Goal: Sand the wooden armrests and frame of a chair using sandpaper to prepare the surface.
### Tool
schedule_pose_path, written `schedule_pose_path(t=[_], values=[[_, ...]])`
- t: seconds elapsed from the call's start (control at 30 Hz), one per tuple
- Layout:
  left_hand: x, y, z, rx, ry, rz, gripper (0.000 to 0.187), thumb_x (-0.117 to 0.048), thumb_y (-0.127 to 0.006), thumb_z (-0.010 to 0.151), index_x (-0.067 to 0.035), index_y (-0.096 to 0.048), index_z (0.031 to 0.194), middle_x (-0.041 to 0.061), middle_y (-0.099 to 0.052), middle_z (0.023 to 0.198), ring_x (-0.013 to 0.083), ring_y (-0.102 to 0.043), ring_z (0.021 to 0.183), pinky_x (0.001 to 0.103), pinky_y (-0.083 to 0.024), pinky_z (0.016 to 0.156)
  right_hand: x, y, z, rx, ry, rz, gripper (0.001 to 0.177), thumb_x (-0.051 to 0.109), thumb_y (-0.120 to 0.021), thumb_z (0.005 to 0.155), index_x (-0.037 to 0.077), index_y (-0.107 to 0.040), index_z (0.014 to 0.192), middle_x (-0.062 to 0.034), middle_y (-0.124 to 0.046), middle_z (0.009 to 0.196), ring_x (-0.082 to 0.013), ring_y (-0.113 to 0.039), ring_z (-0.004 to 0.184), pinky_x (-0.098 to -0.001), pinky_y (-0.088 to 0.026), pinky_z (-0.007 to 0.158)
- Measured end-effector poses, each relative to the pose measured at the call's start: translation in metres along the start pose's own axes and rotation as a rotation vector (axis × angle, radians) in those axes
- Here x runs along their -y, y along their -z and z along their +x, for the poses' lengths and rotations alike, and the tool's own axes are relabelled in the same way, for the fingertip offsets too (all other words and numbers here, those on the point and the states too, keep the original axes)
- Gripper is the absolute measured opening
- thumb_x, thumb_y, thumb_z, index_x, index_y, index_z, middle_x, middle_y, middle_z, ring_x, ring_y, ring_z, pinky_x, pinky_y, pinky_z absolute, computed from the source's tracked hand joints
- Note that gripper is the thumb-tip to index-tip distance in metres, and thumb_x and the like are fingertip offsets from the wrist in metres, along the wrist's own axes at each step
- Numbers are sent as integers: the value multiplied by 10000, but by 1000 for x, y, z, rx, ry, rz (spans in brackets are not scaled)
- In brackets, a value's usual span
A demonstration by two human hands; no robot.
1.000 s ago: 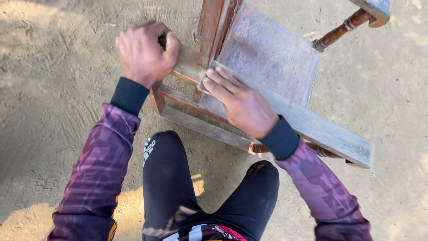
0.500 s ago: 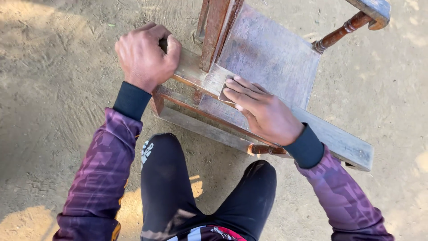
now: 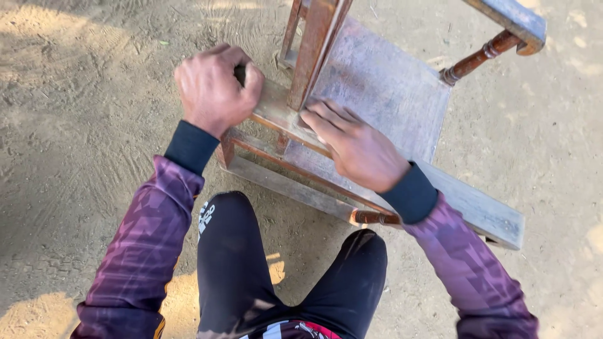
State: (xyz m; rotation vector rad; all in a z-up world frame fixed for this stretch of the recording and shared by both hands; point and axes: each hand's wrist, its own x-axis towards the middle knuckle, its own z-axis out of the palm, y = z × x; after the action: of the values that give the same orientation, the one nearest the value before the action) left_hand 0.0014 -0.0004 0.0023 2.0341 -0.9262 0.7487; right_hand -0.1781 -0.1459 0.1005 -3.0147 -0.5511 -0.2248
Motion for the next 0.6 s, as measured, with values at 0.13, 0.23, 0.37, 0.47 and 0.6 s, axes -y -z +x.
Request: schedule_pose_path(t=[0.13,0.23,0.37,0.47,0.6], values=[[0,-2,-2,9,67,50,186,-270,-571,763,-151,-668,657,-45,-546,589,106,-292,389,273,-215,371,-1,6,-12,94,-36,-22,494,-28,-512,783,-56,-469,1275,-173,-482,1354,-333,-432,1304,-401,-370,1078],[1,-4,-2,6,44,101,213,-306,-570,797,-178,-658,651,-74,-513,578,96,-255,374,273,-179,356,1,1,5,33,27,-78,401,-73,-494,773,-53,-488,1173,-137,-524,1166,-279,-531,1106,-338,-451,1000],[5,-7,-3,47,57,82,208,-311,-554,796,-176,-654,673,-51,-524,597,108,-289,387,282,-208,379,1,5,-7,68,-5,19,435,-39,-523,789,-66,-465,1219,-162,-504,1256,-333,-474,1238,-399,-399,1056],[5,-4,-6,10,56,65,209,-304,-561,791,-174,-662,662,-60,-525,597,105,-254,380,278,-181,371,5,5,4,63,18,15,429,-55,-525,778,-72,-476,1204,-159,-511,1242,-318,-492,1202,-377,-416,1021],[-3,5,-1,-11,15,24,195,-249,-582,783,-137,-677,656,-30,-551,584,125,-294,340,269,-184,342,4,7,5,31,35,75,424,-75,-528,796,-79,-460,1214,-161,-504,1238,-302,-513,1179,-375,-430,1029]])
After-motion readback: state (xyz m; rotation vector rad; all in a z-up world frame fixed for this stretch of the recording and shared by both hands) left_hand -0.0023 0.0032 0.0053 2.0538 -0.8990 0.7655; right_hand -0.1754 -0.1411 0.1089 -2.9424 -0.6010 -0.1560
